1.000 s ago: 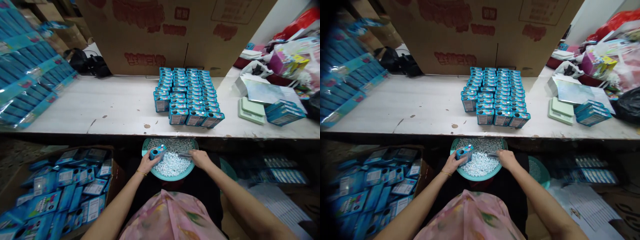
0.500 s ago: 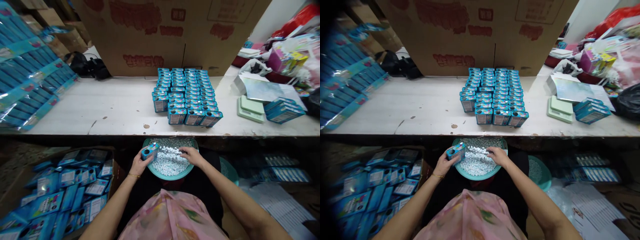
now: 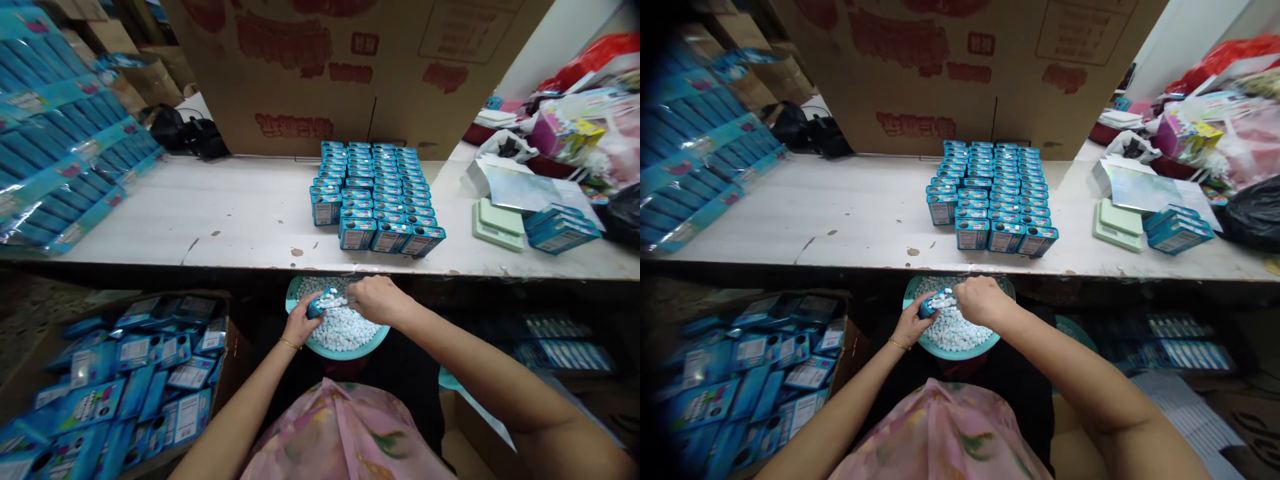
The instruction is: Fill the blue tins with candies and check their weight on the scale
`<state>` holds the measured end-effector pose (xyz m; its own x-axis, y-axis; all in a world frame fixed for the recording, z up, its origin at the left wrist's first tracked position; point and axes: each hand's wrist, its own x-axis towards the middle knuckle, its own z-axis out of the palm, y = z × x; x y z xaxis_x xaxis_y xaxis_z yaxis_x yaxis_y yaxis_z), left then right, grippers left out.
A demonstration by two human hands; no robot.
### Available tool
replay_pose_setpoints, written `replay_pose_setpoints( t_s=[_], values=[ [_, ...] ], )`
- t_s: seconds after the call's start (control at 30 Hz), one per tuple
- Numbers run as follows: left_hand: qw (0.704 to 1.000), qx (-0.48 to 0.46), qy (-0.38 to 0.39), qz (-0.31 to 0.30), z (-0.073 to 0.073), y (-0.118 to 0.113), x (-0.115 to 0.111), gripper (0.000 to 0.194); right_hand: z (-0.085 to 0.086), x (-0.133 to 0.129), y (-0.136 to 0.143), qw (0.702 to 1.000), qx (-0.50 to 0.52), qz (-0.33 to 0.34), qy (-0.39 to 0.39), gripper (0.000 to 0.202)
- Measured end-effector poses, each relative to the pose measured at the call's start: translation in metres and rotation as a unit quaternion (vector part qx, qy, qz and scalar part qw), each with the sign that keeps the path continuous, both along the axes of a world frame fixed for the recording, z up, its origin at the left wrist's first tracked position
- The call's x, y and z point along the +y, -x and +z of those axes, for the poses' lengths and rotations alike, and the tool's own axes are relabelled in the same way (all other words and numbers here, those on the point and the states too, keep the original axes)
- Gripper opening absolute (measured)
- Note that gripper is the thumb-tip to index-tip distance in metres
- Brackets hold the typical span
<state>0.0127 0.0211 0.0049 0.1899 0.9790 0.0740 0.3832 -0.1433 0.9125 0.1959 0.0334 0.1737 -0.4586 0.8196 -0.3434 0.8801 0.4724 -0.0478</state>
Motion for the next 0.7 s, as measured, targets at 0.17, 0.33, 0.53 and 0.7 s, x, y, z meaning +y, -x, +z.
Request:
replay_pose_setpoints(
  t_s=[0.17, 0.33, 0.53, 0.7],
  values=[
    [1.0, -0.007, -0.001, 0.007, -0.002, 0.004, -0.001, 0.045, 0.006, -0.005, -0.013, 1.0, 0.0, -0.007, -0.019, 0.022],
    [0.994, -0.058, 0.084, 0.046, 0.002, 0.011, -0.003, 0.049, -0.045, -0.012, -0.065, 0.995, -0.027, -0.098, 0.02, 0.024],
    [0.974, -0.119, 0.179, 0.065, -0.013, -0.006, 0.0, 0.049, -0.143, -0.023, -0.044, 0.979, 0.05, -0.185, 0.076, 0.029],
    [0.958, -0.186, 0.21, 0.065, -0.014, -0.017, 0.0, 0.046, -0.173, -0.017, -0.019, 0.964, 0.139, -0.212, 0.082, 0.031]
  ],
)
